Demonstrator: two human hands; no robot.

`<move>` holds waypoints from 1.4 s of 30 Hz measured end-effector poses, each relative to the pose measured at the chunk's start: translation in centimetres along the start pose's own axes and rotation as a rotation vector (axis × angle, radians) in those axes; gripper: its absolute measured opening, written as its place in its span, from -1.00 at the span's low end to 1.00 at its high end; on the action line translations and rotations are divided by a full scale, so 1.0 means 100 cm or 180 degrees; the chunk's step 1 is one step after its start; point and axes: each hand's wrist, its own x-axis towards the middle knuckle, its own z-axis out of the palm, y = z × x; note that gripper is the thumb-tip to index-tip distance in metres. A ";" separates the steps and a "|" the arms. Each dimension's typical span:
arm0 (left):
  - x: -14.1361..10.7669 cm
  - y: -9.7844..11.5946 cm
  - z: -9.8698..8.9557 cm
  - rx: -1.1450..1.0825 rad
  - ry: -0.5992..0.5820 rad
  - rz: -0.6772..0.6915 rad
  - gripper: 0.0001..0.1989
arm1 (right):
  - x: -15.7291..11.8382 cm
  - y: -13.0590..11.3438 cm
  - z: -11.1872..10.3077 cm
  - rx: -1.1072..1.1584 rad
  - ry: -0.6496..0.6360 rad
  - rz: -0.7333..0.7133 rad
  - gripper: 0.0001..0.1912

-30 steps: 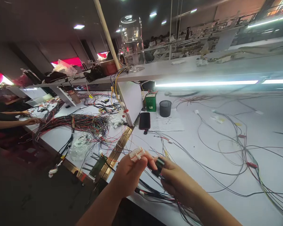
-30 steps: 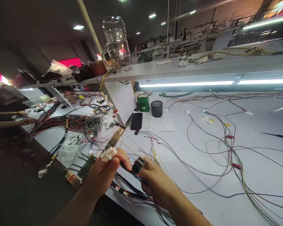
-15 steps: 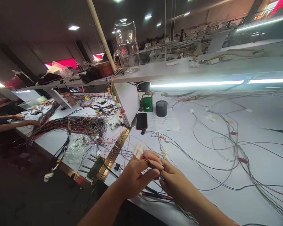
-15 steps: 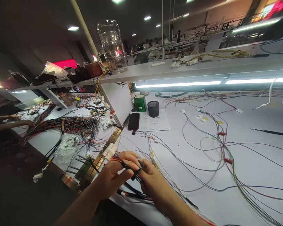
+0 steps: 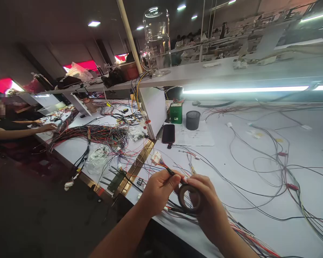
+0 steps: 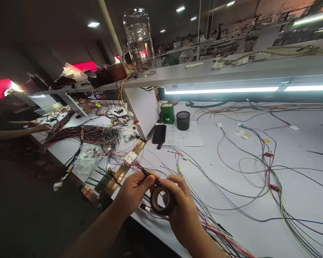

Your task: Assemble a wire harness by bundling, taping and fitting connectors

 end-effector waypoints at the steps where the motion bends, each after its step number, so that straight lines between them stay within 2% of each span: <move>1: -0.001 -0.002 -0.001 -0.0102 0.0026 -0.0011 -0.70 | 0.001 -0.001 -0.002 0.0293 0.0053 0.0418 -0.73; 3: -0.002 -0.003 -0.004 -0.0178 0.0017 0.0051 -0.69 | 0.007 -0.005 -0.005 0.0890 0.0053 0.1452 -0.69; 5: -0.001 -0.001 -0.008 0.0032 -0.0148 0.0232 -0.69 | 0.016 -0.007 -0.009 0.1314 -0.0155 0.2270 -0.67; 7: 0.002 0.002 -0.012 0.0369 -0.0402 0.0489 -0.71 | 0.027 -0.009 -0.011 0.1566 -0.0726 0.2673 -0.64; 9: 0.006 0.006 -0.014 0.0568 -0.0569 0.0743 -0.72 | 0.034 -0.010 -0.012 0.1674 -0.1324 0.2855 -0.58; 11: 0.010 0.009 -0.014 0.0719 -0.0602 0.0908 -0.73 | 0.035 -0.010 -0.013 0.1696 -0.1452 0.2843 -0.57; 14: 0.011 0.008 -0.012 0.1061 -0.0302 0.1133 -0.77 | 0.022 -0.006 -0.015 0.1533 -0.0982 0.2356 -0.67; 17: 0.011 0.002 -0.008 0.1072 0.0101 0.1211 -0.80 | 0.003 0.001 -0.014 0.0639 -0.0771 0.1184 -0.64; 20: 0.010 -0.003 -0.002 0.0798 0.0170 0.0916 -0.78 | -0.008 0.006 -0.007 -0.0594 -0.0641 -0.0139 -0.60; 22: 0.009 -0.005 0.001 0.0438 0.0089 0.0534 -0.74 | -0.009 0.007 -0.003 -0.0770 -0.0448 -0.0457 -0.69; 23: 0.008 -0.006 0.002 0.0212 0.0055 0.0363 -0.73 | -0.009 0.006 -0.002 -0.0582 -0.0304 -0.0342 -0.74; 24: 0.007 -0.006 0.002 0.0000 0.0044 0.0249 -0.72 | -0.007 0.006 -0.002 -0.0262 -0.0158 -0.0032 -0.78; 26: 0.004 -0.007 0.004 -0.0299 0.0095 0.0234 -0.71 | -0.001 0.003 -0.005 0.0521 -0.0071 0.1009 -0.75; 28: 0.003 -0.006 0.004 -0.0481 0.0119 0.0392 -0.72 | 0.007 0.000 -0.010 0.1100 -0.0407 0.2088 -0.71; 29: 0.003 -0.006 0.005 -0.0556 0.0055 0.0464 -0.73 | 0.012 -0.002 -0.012 0.1263 -0.0687 0.2455 -0.69; 31: 0.005 -0.008 0.004 -0.0674 -0.0132 0.0562 -0.75 | 0.021 -0.006 -0.014 0.1410 -0.1195 0.2837 -0.65; 34: 0.010 -0.012 0.001 -0.0375 -0.0293 0.0698 -0.73 | 0.027 -0.009 -0.014 0.1222 -0.1434 0.3045 -0.56; 37: 0.016 -0.018 -0.002 0.0372 -0.0206 0.0823 -0.69 | 0.018 -0.008 -0.015 0.0900 -0.1241 0.2913 -0.45; 39: 0.018 -0.022 -0.002 0.0523 0.0027 0.0760 -0.68 | 0.006 -0.005 -0.017 0.0691 -0.1076 0.2536 -0.44; 42: 0.019 -0.029 0.002 0.0064 0.0354 0.0480 -0.66 | -0.011 0.002 -0.020 -0.0052 -0.0931 0.1745 -0.55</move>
